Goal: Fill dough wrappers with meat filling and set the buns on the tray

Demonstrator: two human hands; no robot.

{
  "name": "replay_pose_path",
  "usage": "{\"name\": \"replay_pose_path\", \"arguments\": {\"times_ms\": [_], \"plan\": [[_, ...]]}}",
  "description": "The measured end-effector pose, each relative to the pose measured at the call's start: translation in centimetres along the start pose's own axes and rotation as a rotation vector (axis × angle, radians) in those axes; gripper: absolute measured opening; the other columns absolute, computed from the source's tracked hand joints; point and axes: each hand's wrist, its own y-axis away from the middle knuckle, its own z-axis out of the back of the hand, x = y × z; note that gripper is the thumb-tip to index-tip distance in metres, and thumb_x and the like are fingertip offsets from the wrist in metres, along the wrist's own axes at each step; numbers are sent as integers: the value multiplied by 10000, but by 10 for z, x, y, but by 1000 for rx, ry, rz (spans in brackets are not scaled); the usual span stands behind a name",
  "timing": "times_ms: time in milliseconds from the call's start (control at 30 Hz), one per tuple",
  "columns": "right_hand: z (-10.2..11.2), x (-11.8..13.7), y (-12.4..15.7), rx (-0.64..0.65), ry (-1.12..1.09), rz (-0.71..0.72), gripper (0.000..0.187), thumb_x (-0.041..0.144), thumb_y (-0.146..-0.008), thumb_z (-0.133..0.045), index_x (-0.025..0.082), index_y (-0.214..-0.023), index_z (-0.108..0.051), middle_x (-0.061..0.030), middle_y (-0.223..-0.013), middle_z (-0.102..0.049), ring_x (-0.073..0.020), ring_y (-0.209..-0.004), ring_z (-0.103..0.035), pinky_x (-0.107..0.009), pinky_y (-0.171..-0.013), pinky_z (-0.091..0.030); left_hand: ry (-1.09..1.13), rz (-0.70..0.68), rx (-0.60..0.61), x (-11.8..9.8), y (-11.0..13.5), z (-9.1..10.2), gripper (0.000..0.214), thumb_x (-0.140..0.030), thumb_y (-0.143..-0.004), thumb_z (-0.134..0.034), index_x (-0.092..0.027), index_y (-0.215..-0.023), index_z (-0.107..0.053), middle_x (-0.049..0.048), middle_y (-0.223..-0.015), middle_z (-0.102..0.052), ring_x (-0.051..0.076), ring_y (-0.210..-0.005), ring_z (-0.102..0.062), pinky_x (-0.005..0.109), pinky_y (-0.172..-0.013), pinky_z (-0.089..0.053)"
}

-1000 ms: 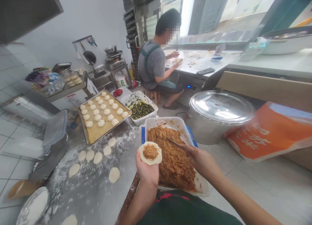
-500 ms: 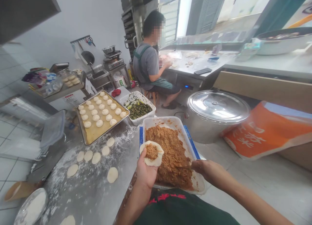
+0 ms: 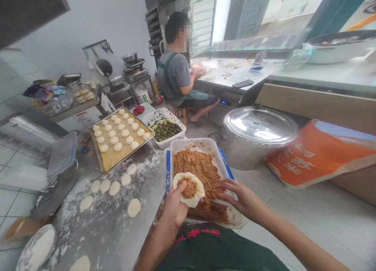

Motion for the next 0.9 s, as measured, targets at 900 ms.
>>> {"name": "replay_pose_path", "arguments": {"times_ms": [900], "plan": [[-3, 69, -68, 80, -213, 265, 168, 326, -799, -522, 185, -757, -603, -27, -797, -594, -140, -737, -545, -251, -671, -405, -718, -242, 105, -5, -10, 11, 274, -123, -658, -550, -156, -925, -602, 25, -825, -617, 142, -771, -552, 236, -698, -424]]}}
